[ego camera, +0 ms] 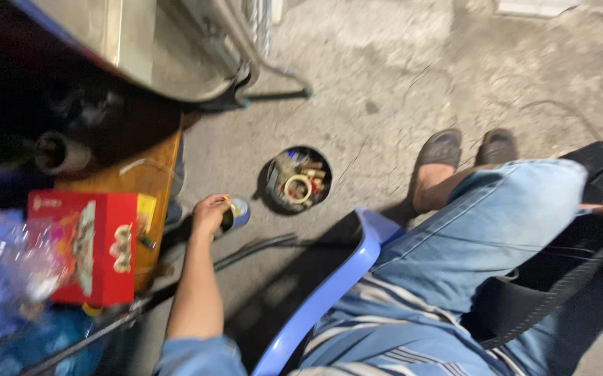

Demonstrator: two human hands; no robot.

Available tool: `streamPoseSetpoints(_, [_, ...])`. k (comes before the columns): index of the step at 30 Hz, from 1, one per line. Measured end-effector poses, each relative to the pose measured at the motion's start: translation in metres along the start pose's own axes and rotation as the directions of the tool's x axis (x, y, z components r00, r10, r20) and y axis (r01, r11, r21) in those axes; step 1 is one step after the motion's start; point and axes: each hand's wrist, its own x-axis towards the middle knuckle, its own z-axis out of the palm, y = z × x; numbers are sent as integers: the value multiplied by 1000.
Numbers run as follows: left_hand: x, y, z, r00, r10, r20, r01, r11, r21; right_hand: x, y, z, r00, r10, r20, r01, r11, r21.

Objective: The person stitches the upper part of a black leather sandal by hand using a needle and thread, pulling the thread through several pre-punched holes along the edge.

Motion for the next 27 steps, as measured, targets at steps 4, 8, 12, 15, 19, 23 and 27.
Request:
streamPoseSetpoints(4, [-178, 257, 28, 912, 205, 356, -254, 962, 96, -29, -68, -27, 981, 139, -133, -144, 989, -35])
streamPoseSetpoints(8, [-325, 395, 54, 252, 616, 746, -592, 708, -384, -35, -84, -46, 977, 215, -15, -215, 971, -106])
streamPoseSetpoints(12, [-368, 388, 84, -302, 97, 948, 63, 995, -82, -27, -69, -46, 992, 125, 17, -126, 991, 38])
streamPoseSetpoints(15, [-380, 409, 119, -298, -126, 946, -108, 989, 98, -29, -73, -55, 981, 181, 66, -189, 972, 137])
streamPoseSetpoints(19, [-408, 429, 161, -190, -434, 881, -297, 880, 370, -34, -57, -68, 982, 123, 140, -150, 967, 206])
streamPoseSetpoints(23, [-420, 473, 207, -209, 29, 977, -489, 863, -130, -51, -24, -88, 989, -131, 70, 94, 918, 386])
streamPoseSetpoints(27, [-400, 440, 274, -98, 646, 757, -771, 432, -468, -80, -12, -105, 817, -571, -80, 575, 797, 186])
